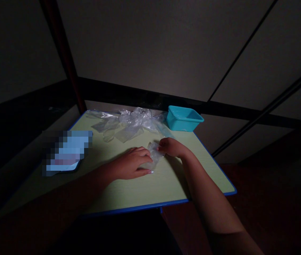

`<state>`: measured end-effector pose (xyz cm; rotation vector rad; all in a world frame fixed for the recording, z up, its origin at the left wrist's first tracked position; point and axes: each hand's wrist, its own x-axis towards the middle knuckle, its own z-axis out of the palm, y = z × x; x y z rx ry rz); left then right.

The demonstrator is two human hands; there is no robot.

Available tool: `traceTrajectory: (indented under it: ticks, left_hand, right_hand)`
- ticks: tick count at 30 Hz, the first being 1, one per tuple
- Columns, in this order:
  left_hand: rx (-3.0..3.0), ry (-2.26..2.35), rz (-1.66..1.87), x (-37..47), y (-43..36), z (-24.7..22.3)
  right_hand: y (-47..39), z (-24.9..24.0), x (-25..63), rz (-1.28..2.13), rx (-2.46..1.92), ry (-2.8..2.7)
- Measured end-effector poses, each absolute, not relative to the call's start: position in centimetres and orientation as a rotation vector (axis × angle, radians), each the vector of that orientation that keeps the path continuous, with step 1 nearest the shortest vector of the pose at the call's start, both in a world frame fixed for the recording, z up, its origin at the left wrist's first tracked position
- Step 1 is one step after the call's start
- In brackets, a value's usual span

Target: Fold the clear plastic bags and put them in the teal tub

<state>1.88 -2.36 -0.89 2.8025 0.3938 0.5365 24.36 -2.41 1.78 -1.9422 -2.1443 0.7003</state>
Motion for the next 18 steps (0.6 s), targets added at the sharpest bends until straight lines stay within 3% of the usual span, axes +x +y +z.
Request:
traceTrajectory:
  ticks: [8,18]
  left_hand:
    - [2.806,0.405,0.508,1.82,-2.29,-0.96]
    - [2.738,0.413,0.546,1.73,-2.13,-1.06]
  right_hand:
    - [-2.84,1.89,24.13,1.042,-1.637,-2.075]
    - [-3.27,2.37,24.01,1.174,-1.321,-2.203]
